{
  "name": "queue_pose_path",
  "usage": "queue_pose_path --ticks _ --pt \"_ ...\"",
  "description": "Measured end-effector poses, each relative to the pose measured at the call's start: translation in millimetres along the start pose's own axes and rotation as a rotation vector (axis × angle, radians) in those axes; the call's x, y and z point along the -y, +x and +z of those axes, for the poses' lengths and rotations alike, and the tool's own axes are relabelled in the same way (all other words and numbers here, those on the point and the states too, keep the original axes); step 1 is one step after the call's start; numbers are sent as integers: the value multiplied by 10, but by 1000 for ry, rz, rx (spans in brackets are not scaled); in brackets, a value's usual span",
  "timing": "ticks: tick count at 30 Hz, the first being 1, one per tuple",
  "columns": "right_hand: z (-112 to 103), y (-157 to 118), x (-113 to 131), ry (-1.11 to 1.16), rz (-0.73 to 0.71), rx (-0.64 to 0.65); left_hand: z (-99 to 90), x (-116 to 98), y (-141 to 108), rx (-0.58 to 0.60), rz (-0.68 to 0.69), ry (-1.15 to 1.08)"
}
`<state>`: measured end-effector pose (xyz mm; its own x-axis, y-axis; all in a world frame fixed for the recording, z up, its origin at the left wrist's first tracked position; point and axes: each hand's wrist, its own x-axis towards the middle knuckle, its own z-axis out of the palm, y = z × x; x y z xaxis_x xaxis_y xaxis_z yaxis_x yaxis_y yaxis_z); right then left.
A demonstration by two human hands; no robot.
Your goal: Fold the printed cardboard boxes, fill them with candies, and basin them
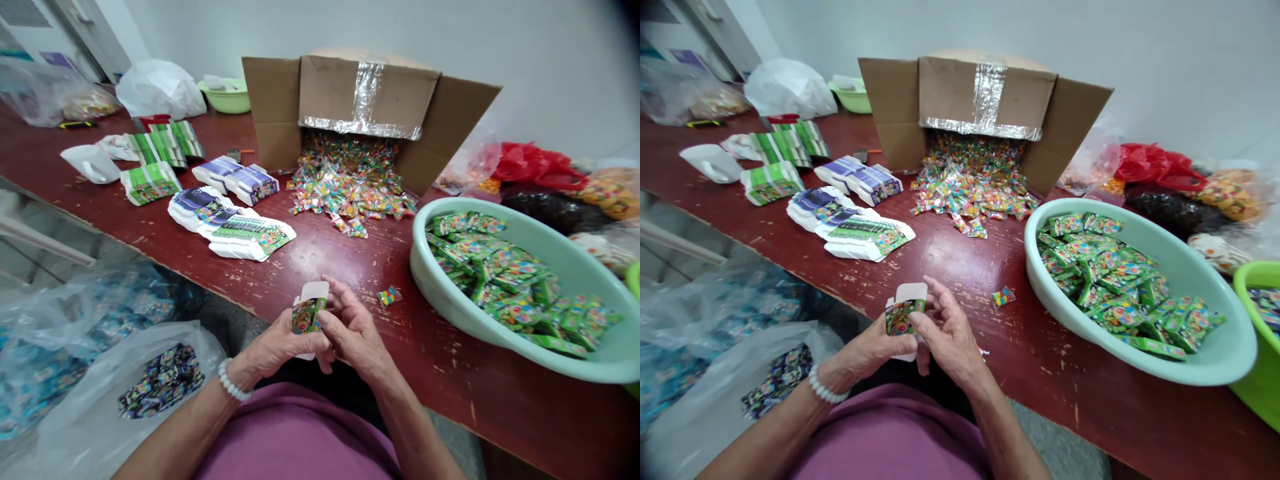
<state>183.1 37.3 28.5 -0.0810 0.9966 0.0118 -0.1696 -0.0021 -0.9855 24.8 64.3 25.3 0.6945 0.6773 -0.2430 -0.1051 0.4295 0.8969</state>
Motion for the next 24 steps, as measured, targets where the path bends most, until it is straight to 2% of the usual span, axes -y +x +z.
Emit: queue_pose_path --ticks 4,6,8,12,18,24 --pt "-28 -47 60 -522 -384 -289 1 -17 -7 -11 30 35" --pt "-49 -59 129 -773 -529 -255 -17 4 -29 33 -7 73" --pt "-73 -59 197 -900 -567 -120 -31 34 -48 53 -57 88" --pt "-131 -42 263 -883 -476 37 -22 57 -41 76 -110 102" --pt "-213 -37 249 -657 -286 196 -24 11 -4 145 -93 143" --pt "-287 -16 275 -581 -28 387 -14 56 -6 164 -174 174"
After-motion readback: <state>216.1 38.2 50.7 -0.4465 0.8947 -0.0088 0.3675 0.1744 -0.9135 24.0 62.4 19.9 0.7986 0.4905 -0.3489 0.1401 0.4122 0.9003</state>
